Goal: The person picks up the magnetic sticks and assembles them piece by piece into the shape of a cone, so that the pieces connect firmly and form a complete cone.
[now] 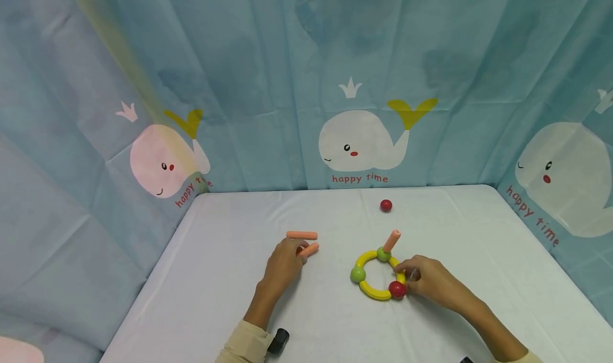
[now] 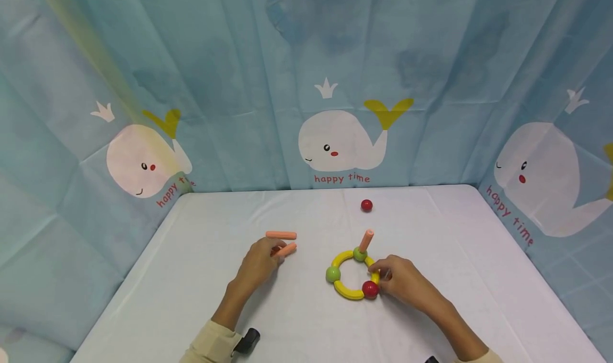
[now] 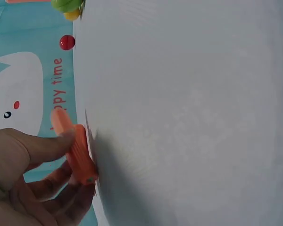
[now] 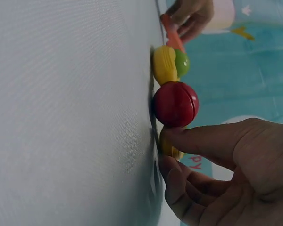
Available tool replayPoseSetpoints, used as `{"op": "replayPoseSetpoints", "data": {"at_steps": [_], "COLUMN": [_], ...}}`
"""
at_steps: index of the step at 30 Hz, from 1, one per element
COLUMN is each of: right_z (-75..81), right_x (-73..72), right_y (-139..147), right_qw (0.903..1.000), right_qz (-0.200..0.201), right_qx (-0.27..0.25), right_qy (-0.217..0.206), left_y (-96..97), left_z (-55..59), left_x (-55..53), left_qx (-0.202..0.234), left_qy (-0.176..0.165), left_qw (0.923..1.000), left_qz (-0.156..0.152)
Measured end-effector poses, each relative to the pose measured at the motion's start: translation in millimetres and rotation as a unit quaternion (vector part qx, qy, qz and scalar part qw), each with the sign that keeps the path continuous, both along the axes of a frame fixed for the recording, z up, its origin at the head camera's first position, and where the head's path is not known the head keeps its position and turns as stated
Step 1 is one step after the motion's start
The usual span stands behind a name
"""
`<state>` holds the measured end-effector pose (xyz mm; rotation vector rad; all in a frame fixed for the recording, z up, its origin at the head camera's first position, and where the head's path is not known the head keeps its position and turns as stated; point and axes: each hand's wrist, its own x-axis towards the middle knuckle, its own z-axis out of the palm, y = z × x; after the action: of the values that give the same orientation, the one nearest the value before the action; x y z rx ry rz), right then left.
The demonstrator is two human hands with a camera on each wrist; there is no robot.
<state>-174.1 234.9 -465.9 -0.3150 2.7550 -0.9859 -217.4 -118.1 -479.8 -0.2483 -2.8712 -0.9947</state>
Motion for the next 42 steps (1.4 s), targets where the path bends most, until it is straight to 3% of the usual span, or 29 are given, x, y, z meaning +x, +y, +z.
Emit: {"op": "replayPoseSetpoints", "data": {"at_steps": [6, 15, 25, 30, 42], "right_z": [-0.9, -8.6, -12.2, -12.2, -12.0], "right_x": [1.1, 5.7, 9.3, 11.5, 14.2], "right_y": [-1, -5, -10, -12, -17], "right_qw": [1.0000, 0.9993, 0.9989, 0.9988, 0.9981], "right_qz": [0.008, 0.031, 0.044, 0.046, 0.057], "right_qx": [0.002, -0.017, -0.010, -0.010, -0.018], "right_qy": [-0.003, 0.009, 0.014, 0.007, 0.012], "left_y": [7.3, 26.6, 51.0, 61.4, 78.9], "left_z": [6.1, 22.6, 22.5, 21.7, 22.8], "left_x": [-0.6, 1.8, 0.4, -1.4, -1.8], "left_qx": [0.066, 0.092, 0.143, 0.152, 0.139], "left_qy": [-0.012, 0.002, 0.001, -0.001, -0.016], "left_qw": [0.9972, 0.9920, 0.9824, 0.9784, 0.9788], "left_qz": [-0.032, -0.086, -0.120, -0.141, -0.150]}}
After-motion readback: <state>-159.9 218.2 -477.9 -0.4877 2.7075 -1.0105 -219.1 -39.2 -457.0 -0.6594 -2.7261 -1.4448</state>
